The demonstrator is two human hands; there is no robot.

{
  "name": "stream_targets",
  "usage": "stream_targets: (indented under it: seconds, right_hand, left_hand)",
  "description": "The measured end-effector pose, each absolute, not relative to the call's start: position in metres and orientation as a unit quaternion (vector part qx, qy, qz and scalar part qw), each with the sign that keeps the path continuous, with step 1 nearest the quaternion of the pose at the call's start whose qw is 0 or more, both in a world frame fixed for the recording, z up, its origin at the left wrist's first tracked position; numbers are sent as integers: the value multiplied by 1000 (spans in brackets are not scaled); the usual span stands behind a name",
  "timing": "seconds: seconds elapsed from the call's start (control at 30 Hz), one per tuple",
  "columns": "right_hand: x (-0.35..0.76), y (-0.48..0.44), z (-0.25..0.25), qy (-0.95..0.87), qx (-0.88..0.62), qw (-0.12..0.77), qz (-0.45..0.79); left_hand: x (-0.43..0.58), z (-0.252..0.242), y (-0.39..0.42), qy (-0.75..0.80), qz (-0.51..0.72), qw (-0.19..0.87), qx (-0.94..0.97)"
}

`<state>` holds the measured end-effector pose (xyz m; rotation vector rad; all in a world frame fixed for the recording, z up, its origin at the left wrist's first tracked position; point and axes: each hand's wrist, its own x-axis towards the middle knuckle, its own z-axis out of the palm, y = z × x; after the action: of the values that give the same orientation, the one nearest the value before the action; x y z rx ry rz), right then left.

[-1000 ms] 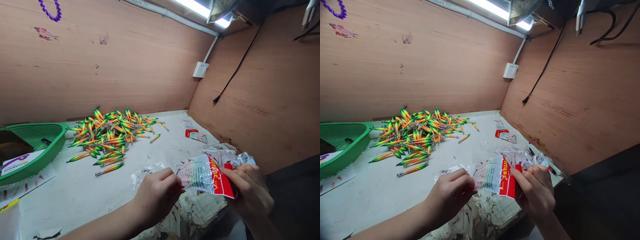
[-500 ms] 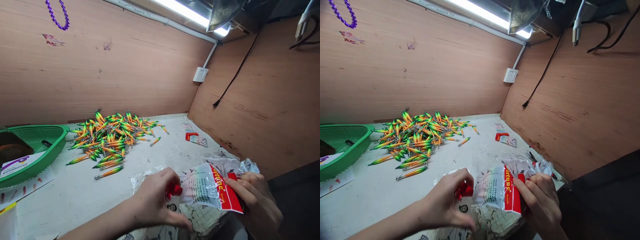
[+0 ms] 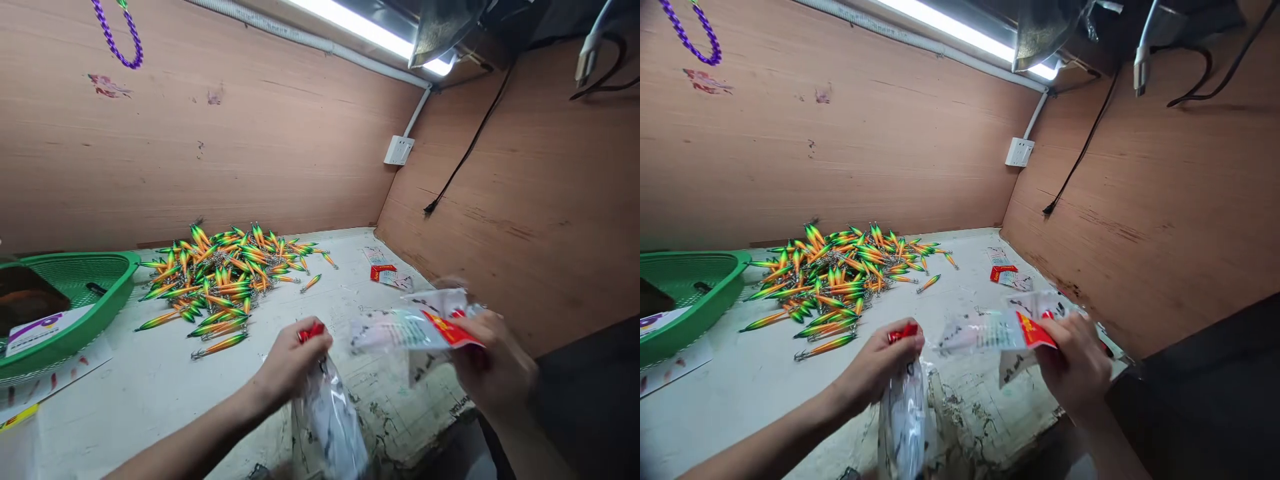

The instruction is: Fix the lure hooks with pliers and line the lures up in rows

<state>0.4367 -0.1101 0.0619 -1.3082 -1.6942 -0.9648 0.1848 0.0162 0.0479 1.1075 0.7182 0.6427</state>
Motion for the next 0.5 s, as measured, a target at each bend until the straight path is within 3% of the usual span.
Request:
stream_targets:
  seconds: [0.1,0.23,0.43,0.5]
  right_hand:
    - [438,-46,65,-637,-558,382,-370]
    - [408,70,74,-581,-667,349,-309]
    - [332,187,116,-614,-712,282,-194]
    - [325,202,134,-625,-710,274,-171]
  left_hand:
    - [188,56,49,401,334,784,337]
    - [184,79,86,377,395,784,294]
    - [134,81,78,355,434,770,305]
    - [112,69,70,375,417,726,398]
